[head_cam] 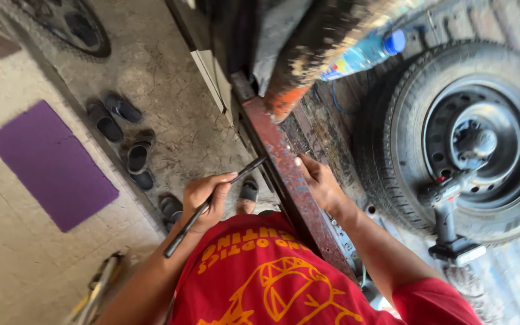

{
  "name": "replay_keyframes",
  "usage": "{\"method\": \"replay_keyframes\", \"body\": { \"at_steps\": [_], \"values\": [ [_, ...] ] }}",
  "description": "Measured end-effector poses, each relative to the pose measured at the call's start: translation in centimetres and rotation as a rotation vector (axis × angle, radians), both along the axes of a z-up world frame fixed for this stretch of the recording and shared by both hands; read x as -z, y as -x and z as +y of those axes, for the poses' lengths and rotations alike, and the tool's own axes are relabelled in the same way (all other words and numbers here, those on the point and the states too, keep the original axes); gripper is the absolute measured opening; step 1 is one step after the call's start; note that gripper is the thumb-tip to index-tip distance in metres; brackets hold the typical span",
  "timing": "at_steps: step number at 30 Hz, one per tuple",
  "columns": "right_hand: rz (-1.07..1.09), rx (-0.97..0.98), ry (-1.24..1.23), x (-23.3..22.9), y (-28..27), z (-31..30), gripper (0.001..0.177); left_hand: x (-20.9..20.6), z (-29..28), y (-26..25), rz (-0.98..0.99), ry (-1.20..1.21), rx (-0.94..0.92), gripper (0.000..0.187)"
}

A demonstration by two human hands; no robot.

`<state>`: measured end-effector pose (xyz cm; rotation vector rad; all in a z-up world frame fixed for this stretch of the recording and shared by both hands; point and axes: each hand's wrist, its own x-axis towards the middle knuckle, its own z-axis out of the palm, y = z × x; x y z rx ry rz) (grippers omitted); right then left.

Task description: The recorder is repairing the metal trim or frame of a truck bed using hand tools.

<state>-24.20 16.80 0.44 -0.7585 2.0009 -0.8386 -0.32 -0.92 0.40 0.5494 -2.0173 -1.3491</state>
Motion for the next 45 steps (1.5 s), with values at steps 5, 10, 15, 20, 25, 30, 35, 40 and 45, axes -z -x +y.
{"method": "replay_keyframes", "body": {
  "at_steps": [5,10,15,20,25,30,35,40,45],
  "values": [
    [-0.105,-0.019,-0.004,-0.8,0.7,0.5,0.040,-0.2,-1.1,-0.3,0.087,0.006,0.075,0.015],
    [-0.113,-0.055,-0.009,-2.6,0.6,0.1,0.040,0.1,-1.7,-0.4,0.079,-0.068,0.039,0.016],
    [0.082,-0.100,-0.126,-3.9,0.6,-0.2,0.038,0.6,-2.7,-0.5,0.213,-0.040,0.257,0.021],
    [0.120,-0.092,-0.251,-4.3,0.8,0.0,0.035,-1.5,-5.8,-0.1,0.084,-0.113,0.483,0.036],
    [0.067,-0.055,-0.396,-6.1,0.7,-0.8,0.033,0.1,-6.8,0.6,-0.008,-0.154,0.584,0.040],
    [0.061,-0.148,-0.454,-6.5,1.4,-0.9,0.035,2.6,-6.4,0.3,0.029,-0.273,0.668,0.037],
    [0.103,-0.192,-0.616,-8.7,1.2,-2.6,0.038,3.2,-6.3,0.4,0.116,-0.333,0.690,0.034],
    [0.137,-0.130,-0.903,-11.8,0.3,-5.4,0.047,2.9,-6.5,0.6,0.218,-0.291,0.650,0.033],
    [0.141,-0.174,-0.994,-14.0,0.5,-6.4,0.050,2.6,-6.6,0.4,0.023,-0.459,0.789,0.035]
  ]
}}
